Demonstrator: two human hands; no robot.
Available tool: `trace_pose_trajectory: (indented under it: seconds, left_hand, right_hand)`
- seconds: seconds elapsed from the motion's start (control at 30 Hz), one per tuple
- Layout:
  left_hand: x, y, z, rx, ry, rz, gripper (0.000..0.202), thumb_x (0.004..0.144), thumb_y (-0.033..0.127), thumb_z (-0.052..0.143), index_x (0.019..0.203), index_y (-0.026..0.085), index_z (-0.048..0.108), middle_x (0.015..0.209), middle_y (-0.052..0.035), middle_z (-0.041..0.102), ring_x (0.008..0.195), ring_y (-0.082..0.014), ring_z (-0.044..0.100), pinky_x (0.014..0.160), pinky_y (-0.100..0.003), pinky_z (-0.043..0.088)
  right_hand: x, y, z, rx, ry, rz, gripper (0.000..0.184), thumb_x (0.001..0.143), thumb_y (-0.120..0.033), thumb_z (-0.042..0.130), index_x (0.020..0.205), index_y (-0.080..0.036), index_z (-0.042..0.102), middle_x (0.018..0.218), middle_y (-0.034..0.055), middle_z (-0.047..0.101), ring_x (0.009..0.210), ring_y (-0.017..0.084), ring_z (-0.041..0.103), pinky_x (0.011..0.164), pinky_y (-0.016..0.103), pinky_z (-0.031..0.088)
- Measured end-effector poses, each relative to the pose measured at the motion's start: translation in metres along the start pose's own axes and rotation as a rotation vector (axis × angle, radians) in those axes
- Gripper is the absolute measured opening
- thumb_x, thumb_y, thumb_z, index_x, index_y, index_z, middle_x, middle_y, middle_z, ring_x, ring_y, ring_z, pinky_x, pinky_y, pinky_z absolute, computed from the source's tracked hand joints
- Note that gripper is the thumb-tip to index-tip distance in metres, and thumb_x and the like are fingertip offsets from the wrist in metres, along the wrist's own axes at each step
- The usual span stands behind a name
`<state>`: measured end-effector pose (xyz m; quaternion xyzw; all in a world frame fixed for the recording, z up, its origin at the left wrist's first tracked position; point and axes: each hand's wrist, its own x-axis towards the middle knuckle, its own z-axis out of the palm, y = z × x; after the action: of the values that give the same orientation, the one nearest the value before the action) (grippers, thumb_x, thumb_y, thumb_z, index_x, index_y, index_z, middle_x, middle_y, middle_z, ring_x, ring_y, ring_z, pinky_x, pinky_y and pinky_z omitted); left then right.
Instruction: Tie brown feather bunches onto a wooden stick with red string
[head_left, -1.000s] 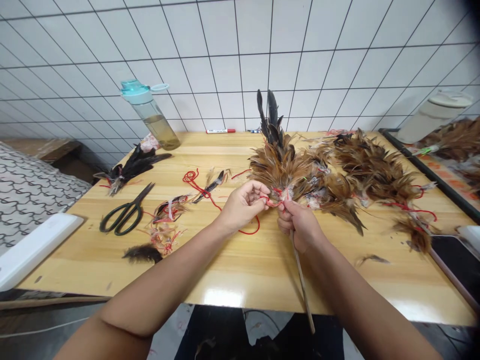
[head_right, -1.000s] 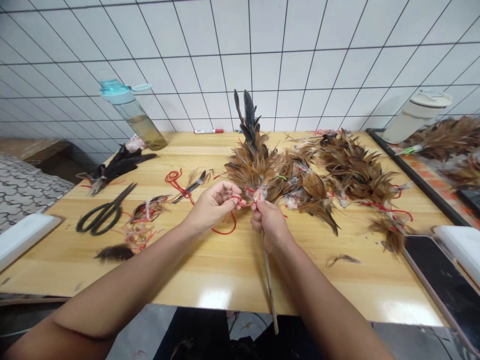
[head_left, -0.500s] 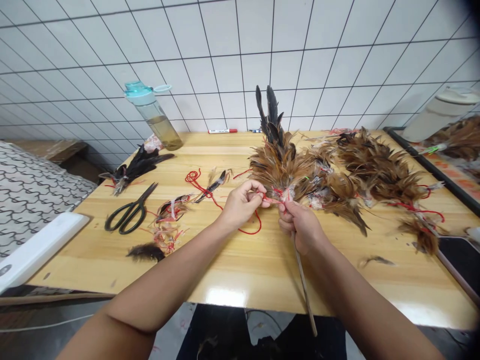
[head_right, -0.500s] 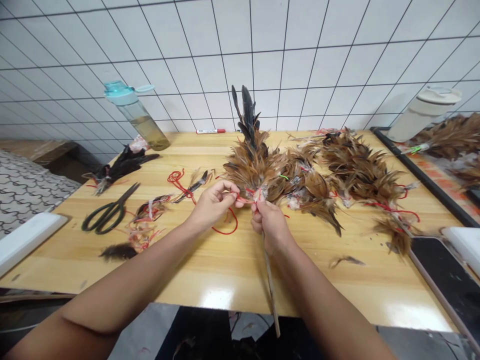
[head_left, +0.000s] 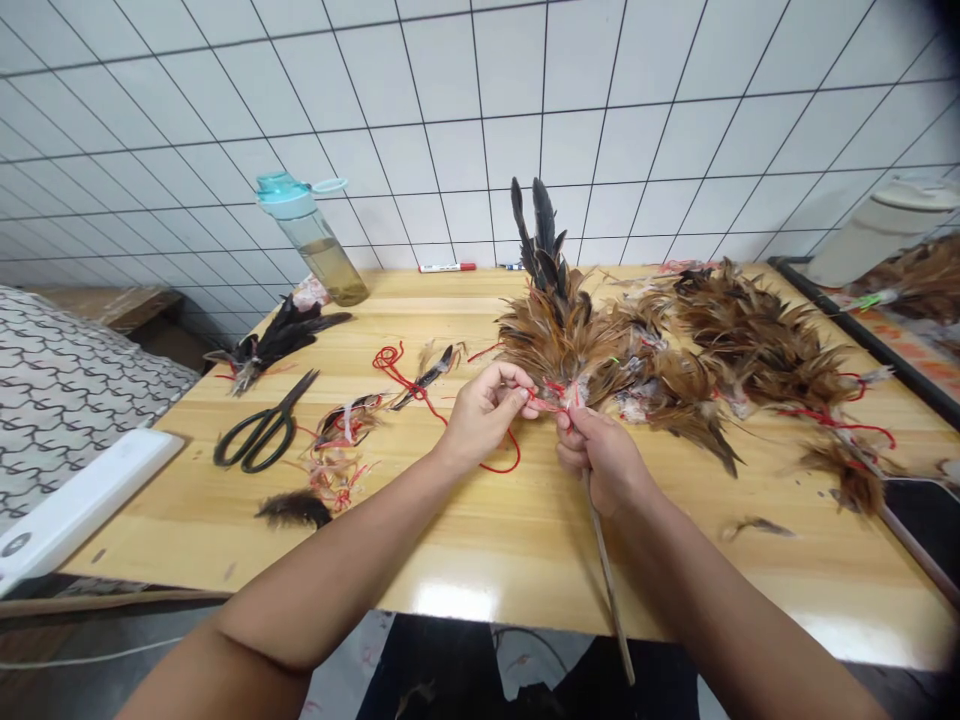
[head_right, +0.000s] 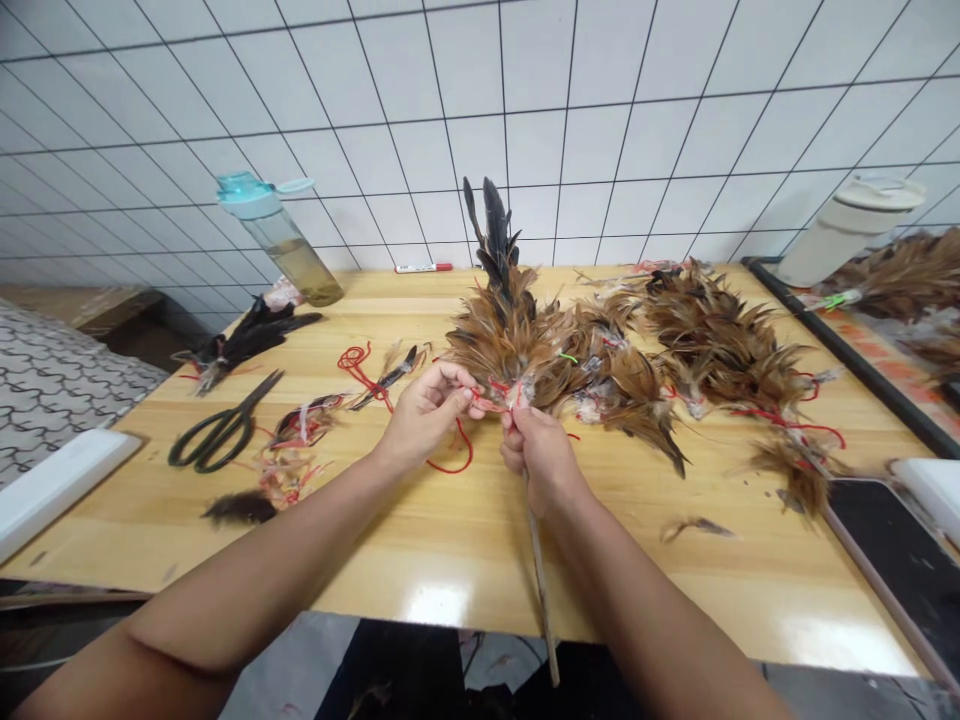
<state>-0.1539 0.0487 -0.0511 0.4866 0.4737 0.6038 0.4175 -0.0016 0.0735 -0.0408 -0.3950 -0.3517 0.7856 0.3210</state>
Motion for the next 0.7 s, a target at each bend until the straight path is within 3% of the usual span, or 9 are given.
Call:
trace_pose_trajectory:
  seconds: [0.23, 0.43, 0.7]
  left_hand:
    - [-0.008, 0.008, 0.004, 0.060, 0.063, 0.080, 0.022, 0.081, 0.034, 0.065, 0.091, 0.016, 0.058, 0.081, -0.0018, 0.063, 0.070, -0.0106, 0.063, 0.063, -0.022, 0.052]
    - [-0.016, 0.013, 0.007, 0.033, 0.045, 0.151, 0.015, 0.085, 0.032, 0.061, 0.089, 0.017, 0.058, 0.078, -0.0020, 0.065, 0.063, -0.0097, 0.060, 0.060, -0.022, 0.051]
    - [-0.045, 0.044, 0.014, 0.059, 0.032, 0.300, 0.009, 0.086, 0.028, 0.061, 0.080, 0.023, 0.064, 0.077, -0.0026, 0.066, 0.059, -0.0106, 0.060, 0.054, -0.024, 0.050]
  right_hand:
    - [-0.006, 0.003, 0.005, 0.016, -0.039, -0.007, 0.038, 0.076, -0.049, 0.063, 0.063, -0.019, 0.042, 0.046, -0.0105, 0.021, 0.039, 0.003, 0.012, 0.041, 0.022, 0.007]
    - [-0.019, 0.004, 0.012, 0.129, -0.107, 0.003, 0.038, 0.074, -0.047, 0.066, 0.064, -0.018, 0.044, 0.048, -0.0095, 0.023, 0.040, 0.003, 0.011, 0.042, 0.023, 0.006]
    - [-0.050, 0.007, 0.017, 0.344, -0.283, 0.087, 0.037, 0.072, -0.049, 0.071, 0.067, -0.018, 0.050, 0.052, -0.0062, 0.032, 0.041, 0.003, 0.014, 0.040, 0.023, 0.009]
